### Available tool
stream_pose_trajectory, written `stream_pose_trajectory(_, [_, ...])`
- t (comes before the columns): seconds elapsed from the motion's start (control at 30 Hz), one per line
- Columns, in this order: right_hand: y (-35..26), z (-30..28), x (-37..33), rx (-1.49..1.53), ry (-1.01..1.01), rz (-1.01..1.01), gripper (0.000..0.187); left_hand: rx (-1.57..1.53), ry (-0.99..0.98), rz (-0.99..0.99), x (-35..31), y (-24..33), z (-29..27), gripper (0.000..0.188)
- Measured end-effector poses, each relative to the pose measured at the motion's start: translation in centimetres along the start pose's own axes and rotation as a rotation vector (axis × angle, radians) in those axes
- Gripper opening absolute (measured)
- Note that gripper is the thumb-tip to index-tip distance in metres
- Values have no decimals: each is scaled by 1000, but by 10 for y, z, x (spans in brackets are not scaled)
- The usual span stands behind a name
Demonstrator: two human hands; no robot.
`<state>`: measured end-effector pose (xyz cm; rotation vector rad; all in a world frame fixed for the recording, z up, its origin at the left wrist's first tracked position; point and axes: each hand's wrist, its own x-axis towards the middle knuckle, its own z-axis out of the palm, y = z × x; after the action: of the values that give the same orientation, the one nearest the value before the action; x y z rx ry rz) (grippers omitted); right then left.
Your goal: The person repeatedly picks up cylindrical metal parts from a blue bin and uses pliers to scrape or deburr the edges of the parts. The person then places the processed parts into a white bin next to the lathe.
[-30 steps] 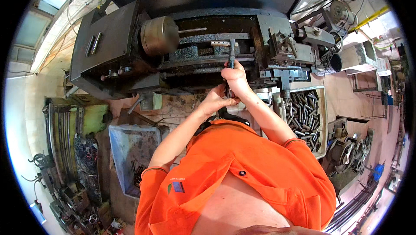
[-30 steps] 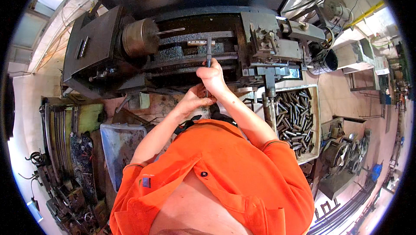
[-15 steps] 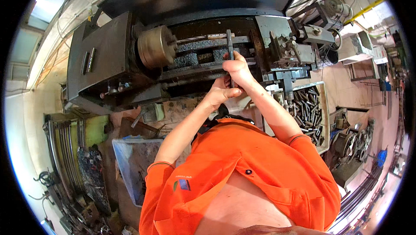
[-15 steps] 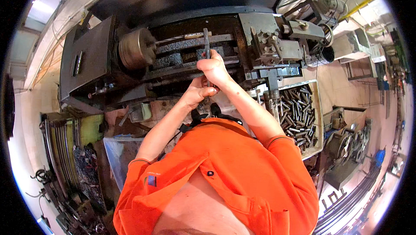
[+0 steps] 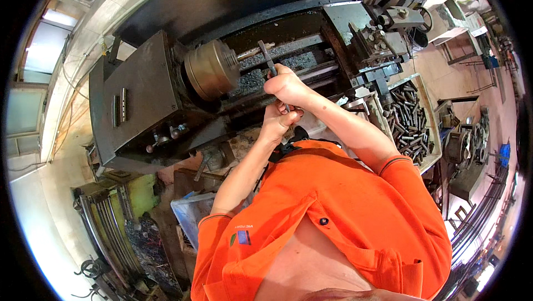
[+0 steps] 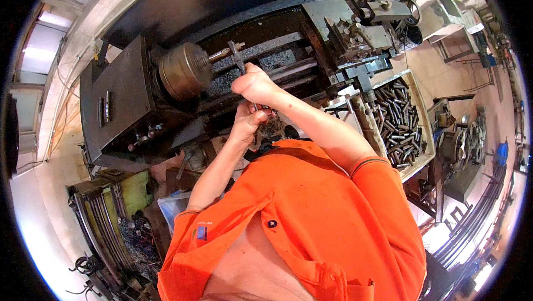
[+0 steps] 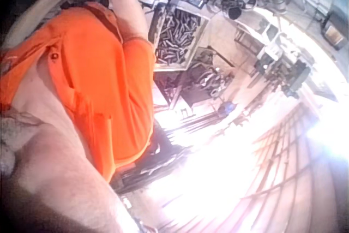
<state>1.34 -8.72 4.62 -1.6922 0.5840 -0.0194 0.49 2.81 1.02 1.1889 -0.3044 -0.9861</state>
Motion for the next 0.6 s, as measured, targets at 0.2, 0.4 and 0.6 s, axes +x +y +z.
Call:
stream_pose_trajectory(0.2, [0,-27,-6,70,34,74,25,-106,-44,36,9,1,21,28])
stream_pose_trajectory(0.4, [4,-3,3,-5,-27,41,18,-161,6,80,1,0,7,27])
stream_pose_trajectory(0.6, [1,-27,-4,16,0,19,20,-74,-25,21,11,2,23,24])
